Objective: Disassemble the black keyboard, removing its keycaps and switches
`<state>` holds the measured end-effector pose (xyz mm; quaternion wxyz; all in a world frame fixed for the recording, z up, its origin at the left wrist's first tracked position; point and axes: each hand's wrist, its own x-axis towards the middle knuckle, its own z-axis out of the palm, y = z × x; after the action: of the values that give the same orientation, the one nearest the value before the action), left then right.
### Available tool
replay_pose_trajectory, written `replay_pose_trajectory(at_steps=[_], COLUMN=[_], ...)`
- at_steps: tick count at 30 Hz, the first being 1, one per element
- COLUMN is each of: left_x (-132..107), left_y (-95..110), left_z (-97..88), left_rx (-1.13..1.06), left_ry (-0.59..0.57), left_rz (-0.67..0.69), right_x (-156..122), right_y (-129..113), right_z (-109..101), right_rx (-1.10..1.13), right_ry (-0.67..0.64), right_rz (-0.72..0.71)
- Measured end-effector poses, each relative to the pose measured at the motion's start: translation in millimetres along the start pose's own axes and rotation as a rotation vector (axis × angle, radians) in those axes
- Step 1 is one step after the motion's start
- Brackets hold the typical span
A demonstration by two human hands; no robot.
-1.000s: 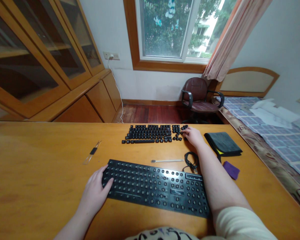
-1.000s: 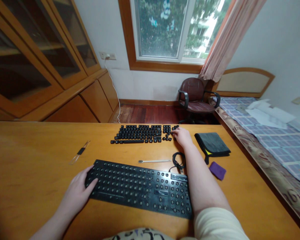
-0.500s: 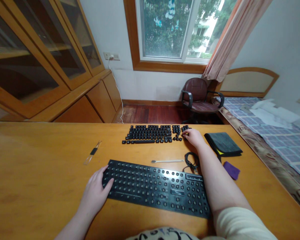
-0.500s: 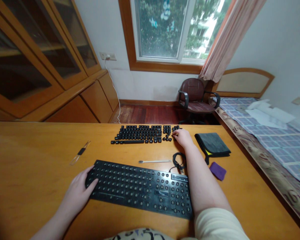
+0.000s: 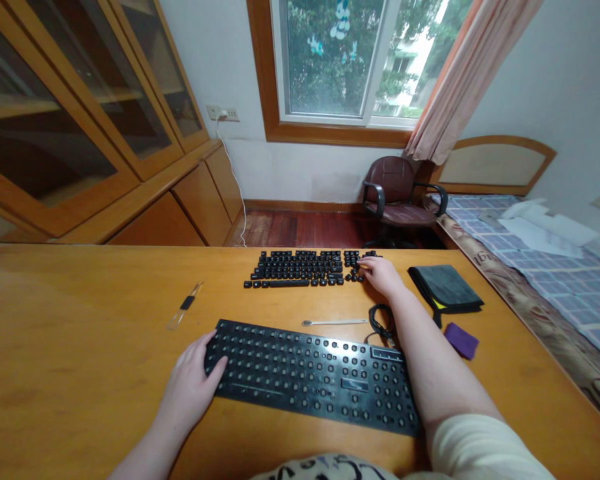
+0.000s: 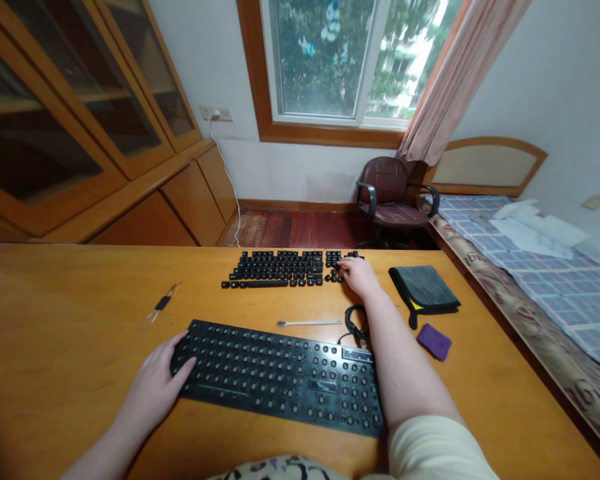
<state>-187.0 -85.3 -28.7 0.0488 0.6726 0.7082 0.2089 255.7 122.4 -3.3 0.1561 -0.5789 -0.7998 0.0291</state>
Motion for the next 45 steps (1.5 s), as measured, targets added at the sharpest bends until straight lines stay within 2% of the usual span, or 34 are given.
replay_pose_trajectory(at_steps=[9, 15, 18, 21, 23, 27, 34, 40, 45], left_x=[0, 0, 0, 0, 0, -1, 0, 0, -1], left_y=[-1, -2, -1, 0, 0, 1, 1, 0, -2], left_z=[0.8, 0.2, 0.4, 0.6, 0.6, 0.2, -0.1, -0.2, 1.0], left_rx=[0.004, 0.004, -0.002, -0.003, -0.002, 0.005, 0.002, 0.003, 0.018], left_ry=[0.012, -0.003, -0.007, -0.012, -0.01, -0.012, 0.003, 0.002, -0.015], left_rz=[0.005, 0.008, 0.0, -0.008, -0.007, -0.005, -0.004, 0.005, 0.005], right_x=[0, -1, -4, -9, -13, -17, -16, -14, -12], right_y=[0, 2, 10, 27, 39, 52, 50, 48, 36], right_z=[3, 1, -4, -11, -16, -22, -21, -13, -11], right_rx=[-0.038, -0.056, -0.075, -0.101, -0.095, -0.029, 0.057, 0.078, 0.102], right_ry=[0.004, 0.023, 0.067, 0.135, 0.139, 0.074, 0.017, 0.022, 0.054], right_rz=[-0.005, 0.053, 0.144, 0.284, 0.328, 0.284, 0.174, 0.131, 0.06])
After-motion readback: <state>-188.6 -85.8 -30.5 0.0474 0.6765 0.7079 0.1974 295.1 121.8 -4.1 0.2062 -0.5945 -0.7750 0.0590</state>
